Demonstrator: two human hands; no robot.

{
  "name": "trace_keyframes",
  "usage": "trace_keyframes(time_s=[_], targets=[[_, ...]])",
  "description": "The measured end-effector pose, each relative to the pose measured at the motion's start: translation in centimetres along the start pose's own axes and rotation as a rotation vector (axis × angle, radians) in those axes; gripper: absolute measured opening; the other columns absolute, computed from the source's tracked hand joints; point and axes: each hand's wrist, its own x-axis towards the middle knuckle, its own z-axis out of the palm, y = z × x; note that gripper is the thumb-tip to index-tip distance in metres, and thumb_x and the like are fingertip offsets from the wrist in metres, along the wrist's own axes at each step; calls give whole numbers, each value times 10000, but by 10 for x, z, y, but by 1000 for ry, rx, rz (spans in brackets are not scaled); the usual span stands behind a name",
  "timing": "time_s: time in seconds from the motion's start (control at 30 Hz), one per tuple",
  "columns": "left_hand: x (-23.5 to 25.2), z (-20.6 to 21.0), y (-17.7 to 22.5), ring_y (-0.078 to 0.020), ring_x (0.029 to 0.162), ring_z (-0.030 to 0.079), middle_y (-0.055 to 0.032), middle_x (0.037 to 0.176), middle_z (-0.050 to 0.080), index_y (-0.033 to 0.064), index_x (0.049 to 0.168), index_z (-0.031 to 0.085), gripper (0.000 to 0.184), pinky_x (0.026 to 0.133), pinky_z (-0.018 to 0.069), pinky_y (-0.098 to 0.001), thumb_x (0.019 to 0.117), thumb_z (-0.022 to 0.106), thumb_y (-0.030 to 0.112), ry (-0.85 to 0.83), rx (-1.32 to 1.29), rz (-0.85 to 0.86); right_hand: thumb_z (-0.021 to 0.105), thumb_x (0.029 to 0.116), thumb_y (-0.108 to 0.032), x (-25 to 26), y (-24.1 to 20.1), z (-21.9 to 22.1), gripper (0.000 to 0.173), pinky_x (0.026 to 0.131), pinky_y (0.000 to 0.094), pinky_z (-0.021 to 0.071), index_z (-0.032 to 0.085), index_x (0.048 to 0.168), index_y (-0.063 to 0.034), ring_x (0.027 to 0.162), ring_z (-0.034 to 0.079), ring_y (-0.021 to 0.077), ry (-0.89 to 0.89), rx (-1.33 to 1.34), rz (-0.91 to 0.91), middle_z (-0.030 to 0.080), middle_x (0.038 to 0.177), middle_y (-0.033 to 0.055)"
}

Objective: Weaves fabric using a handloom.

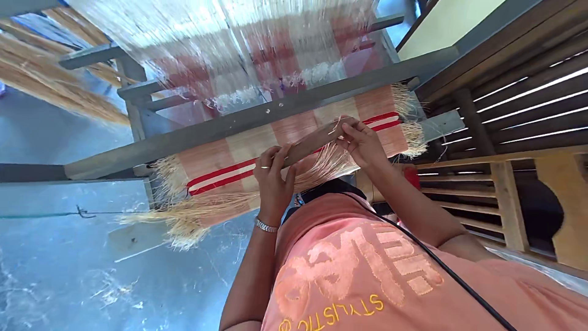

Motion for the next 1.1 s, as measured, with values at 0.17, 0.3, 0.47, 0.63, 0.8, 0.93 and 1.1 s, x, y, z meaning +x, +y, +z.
trace_keyframes(time_s=[0.17,0.3,0.47,0.63,0.8,0.93,1.1], targets=[[32,-41,-44,-243,1263,575,-175,1408,546,-12,1477,389,631,1020,525,-442,1020,621,355,140,-294,-360,620,1016,-136,8,-86,-113,320,891,412,615,543,1317,-59,968,703,183,401,-112,-270,691,1109,52],[72,-71,-92,-134,893,622,-65,1086,551,41,1341,382,473,760,553,-333,1051,557,372,479,-509,-675,577,1035,-85,-35,-187,-229,410,928,477,612,443,1421,-44,1059,699,278,722,-2,-668,659,1203,130],[124,-64,-110,-124,930,605,-100,1150,511,4,1435,274,538,808,549,-315,1058,561,261,586,-494,-629,500,1071,-76,-48,-229,-229,359,897,429,609,413,1417,-37,1038,691,245,930,-41,-854,637,1198,117],[203,-78,-148,-171,1117,584,-137,1344,512,37,1527,243,711,895,534,-370,1036,557,444,490,-355,-604,553,1050,-90,64,-201,-201,408,852,396,615,416,1431,-41,1006,682,217,861,-49,-675,628,1192,116],[236,-84,-162,-168,1075,602,-115,1290,549,71,1481,304,746,850,541,-376,977,633,513,544,-345,-624,535,1039,-44,182,-180,-198,388,841,422,608,430,1411,-8,1007,671,258,774,57,-609,617,1197,165],[231,-92,-155,-144,999,616,-87,1237,553,91,1466,281,813,781,550,-363,915,744,471,564,-359,-661,544,1043,-48,231,-169,-191,298,813,429,618,505,1332,13,951,687,275,769,181,-539,642,1133,183],[223,-121,-150,-205,1146,586,-145,1340,564,48,1449,431,633,962,500,-432,1041,492,529,451,-156,-734,534,1044,-52,258,-152,-183,352,862,461,614,454,1383,5,1021,691,292,670,232,-425,635,1189,188]])
